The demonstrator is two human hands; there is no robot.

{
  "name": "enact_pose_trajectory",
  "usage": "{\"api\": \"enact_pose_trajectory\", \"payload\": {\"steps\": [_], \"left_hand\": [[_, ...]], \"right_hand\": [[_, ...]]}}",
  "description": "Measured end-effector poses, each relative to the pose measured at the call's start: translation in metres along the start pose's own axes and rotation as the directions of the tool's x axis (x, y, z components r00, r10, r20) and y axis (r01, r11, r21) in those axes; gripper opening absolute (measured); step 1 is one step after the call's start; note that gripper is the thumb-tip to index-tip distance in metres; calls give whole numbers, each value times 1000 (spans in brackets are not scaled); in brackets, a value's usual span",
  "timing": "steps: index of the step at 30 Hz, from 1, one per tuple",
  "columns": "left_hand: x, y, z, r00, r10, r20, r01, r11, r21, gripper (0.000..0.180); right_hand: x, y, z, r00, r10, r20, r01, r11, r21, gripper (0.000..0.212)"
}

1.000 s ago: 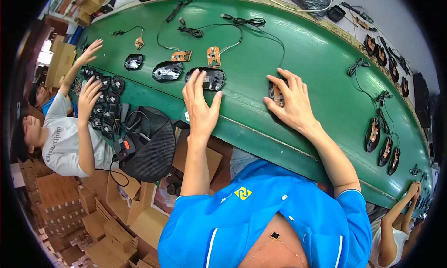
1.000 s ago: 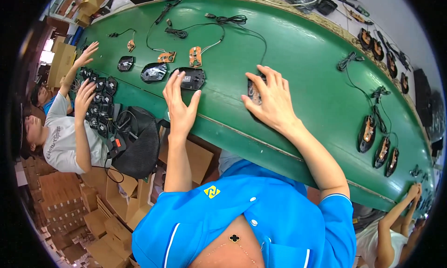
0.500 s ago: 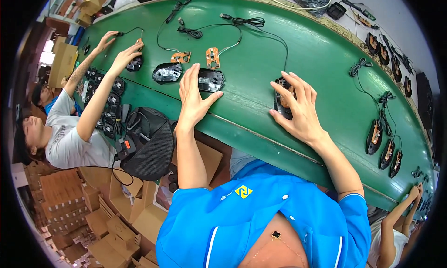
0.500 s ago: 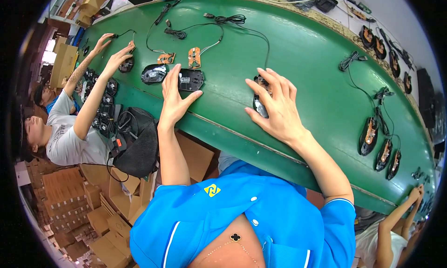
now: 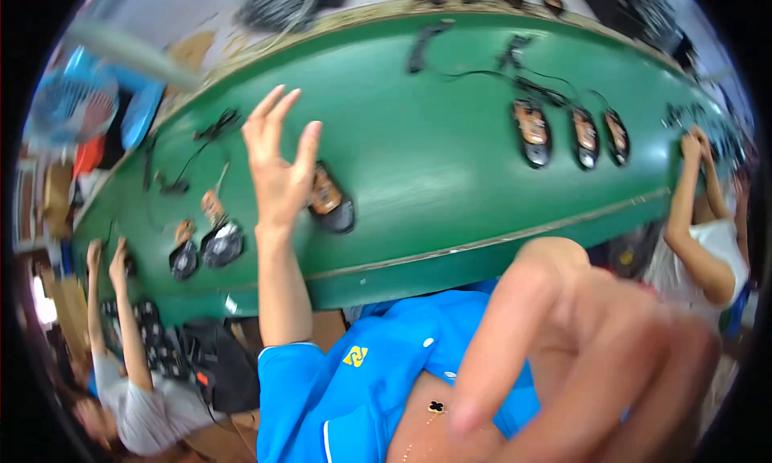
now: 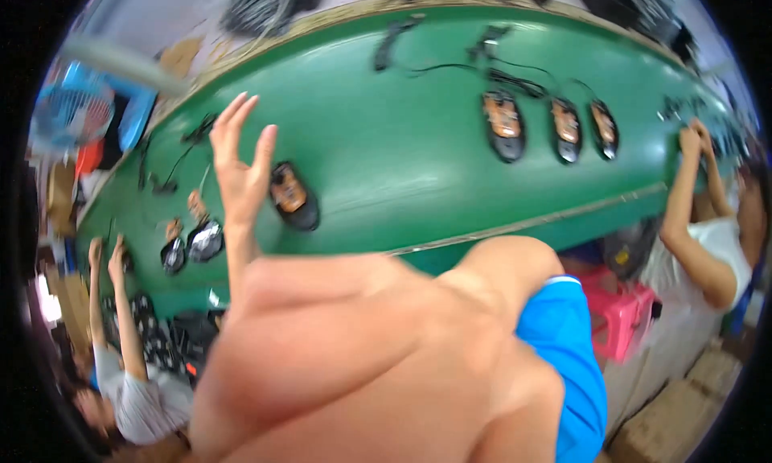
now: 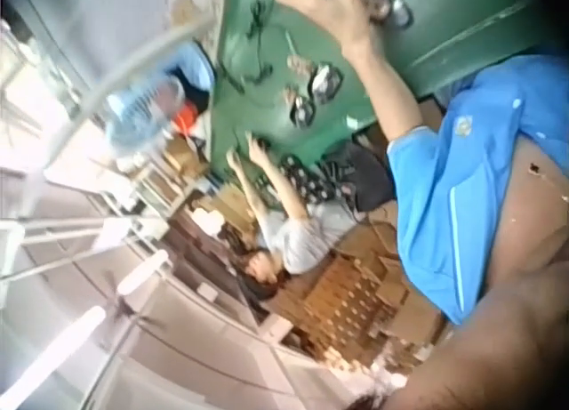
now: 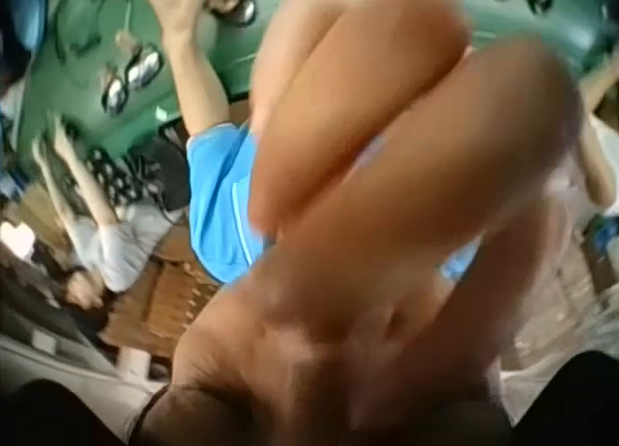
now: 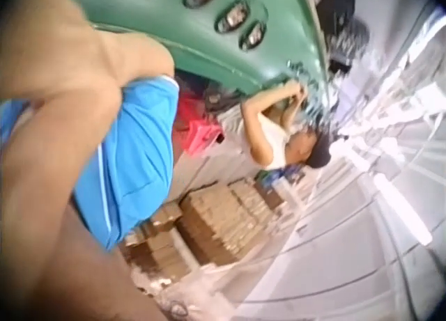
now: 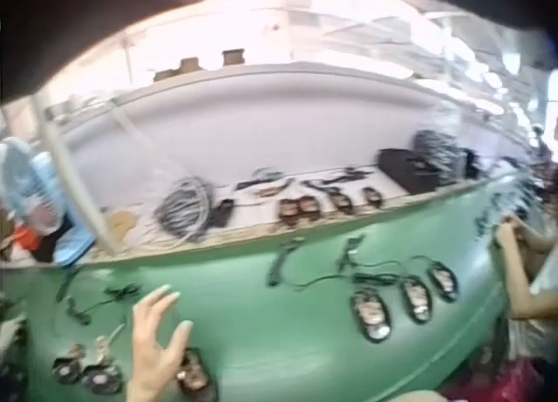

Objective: The person installs circuit boards and cables into computer mouse base casings by hand, then lines up and moves the assembled mouse bases along the conveyor belt.

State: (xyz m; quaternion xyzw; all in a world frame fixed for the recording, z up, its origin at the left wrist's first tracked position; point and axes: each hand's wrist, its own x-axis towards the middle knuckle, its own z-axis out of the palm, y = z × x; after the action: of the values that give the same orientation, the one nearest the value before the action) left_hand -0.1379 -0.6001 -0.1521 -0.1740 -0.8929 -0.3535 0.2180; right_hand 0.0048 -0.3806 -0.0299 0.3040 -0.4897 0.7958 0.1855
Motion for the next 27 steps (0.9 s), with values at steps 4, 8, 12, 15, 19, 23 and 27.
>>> {"api": "enact_pose_trajectory", "payload": {"steps": [4, 8, 12, 15, 19, 23, 27], "left_hand": [[32, 15, 35, 989, 111, -98, -119, 989, -83, 33], [13, -9, 42, 981, 76, -177, -77, 997, -2, 27], [13, -8, 38, 951, -202, -233, 185, 978, -95, 26], [32, 35, 76, 941, -231, -247, 172, 955, -240, 19], [38, 32, 77, 982, -150, -111, 89, 897, -432, 21], [31, 1, 86, 995, -86, -54, 48, 868, -494, 24], [29, -27, 87, 999, -23, -38, 1, 876, -482, 26]], "right_hand": [[28, 12, -7, 993, -99, -68, 99, 995, -10, 8], [39, 10, -31, 985, -137, -105, 148, 984, 99, 8], [52, 9, -60, 975, -170, -142, 192, 968, 161, 8], [72, -32, -118, 976, -193, -99, 203, 973, 112, 8], [47, -25, -77, 979, -194, -67, 195, 981, 10, 9], [40, -31, -59, 986, -163, -30, 165, 984, 70, 10], [50, 18, -35, 989, -144, 11, 139, 966, 218, 11]]}}
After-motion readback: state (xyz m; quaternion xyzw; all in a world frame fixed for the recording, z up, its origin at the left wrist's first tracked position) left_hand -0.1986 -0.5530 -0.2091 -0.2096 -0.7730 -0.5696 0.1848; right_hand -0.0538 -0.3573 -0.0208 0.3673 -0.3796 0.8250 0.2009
